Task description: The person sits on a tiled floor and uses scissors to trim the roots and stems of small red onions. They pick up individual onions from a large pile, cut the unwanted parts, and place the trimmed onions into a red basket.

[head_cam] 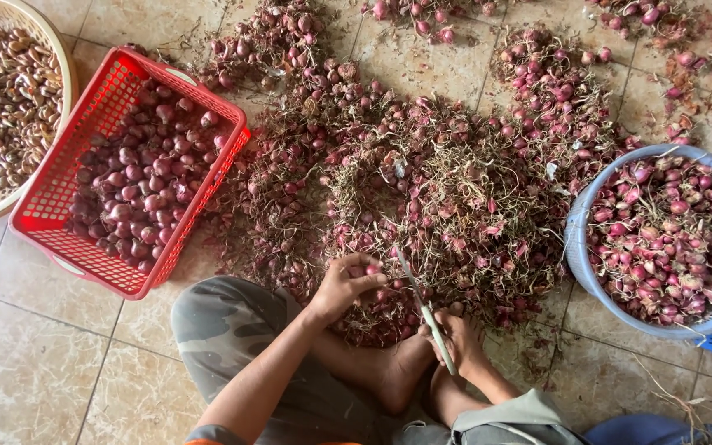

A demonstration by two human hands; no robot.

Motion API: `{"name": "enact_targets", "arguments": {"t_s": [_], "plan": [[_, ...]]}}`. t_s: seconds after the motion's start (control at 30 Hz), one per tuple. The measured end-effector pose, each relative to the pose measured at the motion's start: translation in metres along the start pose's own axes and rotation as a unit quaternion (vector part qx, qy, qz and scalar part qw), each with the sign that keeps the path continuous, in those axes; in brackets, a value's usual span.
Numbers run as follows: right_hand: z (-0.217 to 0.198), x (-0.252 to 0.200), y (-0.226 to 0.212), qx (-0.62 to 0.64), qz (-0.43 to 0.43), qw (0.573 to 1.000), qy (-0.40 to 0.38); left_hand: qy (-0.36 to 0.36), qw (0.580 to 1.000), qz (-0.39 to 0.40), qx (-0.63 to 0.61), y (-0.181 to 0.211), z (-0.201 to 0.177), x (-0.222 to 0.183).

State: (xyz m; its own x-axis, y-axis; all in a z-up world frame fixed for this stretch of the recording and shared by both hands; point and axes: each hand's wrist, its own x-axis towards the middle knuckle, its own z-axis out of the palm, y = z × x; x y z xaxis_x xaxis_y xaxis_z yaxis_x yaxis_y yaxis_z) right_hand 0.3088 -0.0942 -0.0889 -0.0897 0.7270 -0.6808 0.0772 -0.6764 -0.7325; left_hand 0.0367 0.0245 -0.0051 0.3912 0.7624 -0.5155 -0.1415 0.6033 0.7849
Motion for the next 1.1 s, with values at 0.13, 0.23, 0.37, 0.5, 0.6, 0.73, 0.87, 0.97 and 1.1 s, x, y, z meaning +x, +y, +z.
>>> {"name": "enact_targets", "arguments": {"t_s": [0.13,0.23,0.37,0.5,0.6,0.73,0.87,0.97,1.1], "plan": [[-0.002,0.009,0.014,0.160,0.066,0.985,0.004,0.082,0.995,-0.032,0.044,0.035,-0.012,-0.017],[-0.003,0.008,0.016,0.251,0.145,0.957,-0.023,0.253,0.966,-0.053,-0.004,0.103,-0.022,-0.041],[-0.001,-0.001,0.000,0.085,0.068,0.994,-0.025,0.488,0.845,0.001,-0.220,0.148,-0.124,-0.028],[0.000,-0.010,-0.018,-0.174,-0.045,0.983,-0.026,0.419,0.788,0.187,-0.410,0.160,-0.201,-0.023],[-0.002,-0.003,0.002,-0.024,-0.028,0.999,-0.028,0.471,0.846,0.034,-0.250,0.202,-0.088,-0.032],[-0.005,-0.001,0.010,-0.090,-0.028,0.996,0.007,0.185,0.838,0.316,0.404,0.067,-0.074,0.032],[-0.008,-0.005,0.013,0.022,0.005,1.000,0.008,0.064,0.850,0.080,0.516,0.012,-0.029,0.097],[-0.010,-0.009,0.008,0.025,0.004,1.000,0.005,0.053,0.726,0.144,0.671,-0.065,-0.061,0.158],[-0.005,-0.016,0.006,-0.006,-0.020,1.000,0.001,0.077,0.674,0.098,0.728,-0.073,-0.070,0.178]]}}
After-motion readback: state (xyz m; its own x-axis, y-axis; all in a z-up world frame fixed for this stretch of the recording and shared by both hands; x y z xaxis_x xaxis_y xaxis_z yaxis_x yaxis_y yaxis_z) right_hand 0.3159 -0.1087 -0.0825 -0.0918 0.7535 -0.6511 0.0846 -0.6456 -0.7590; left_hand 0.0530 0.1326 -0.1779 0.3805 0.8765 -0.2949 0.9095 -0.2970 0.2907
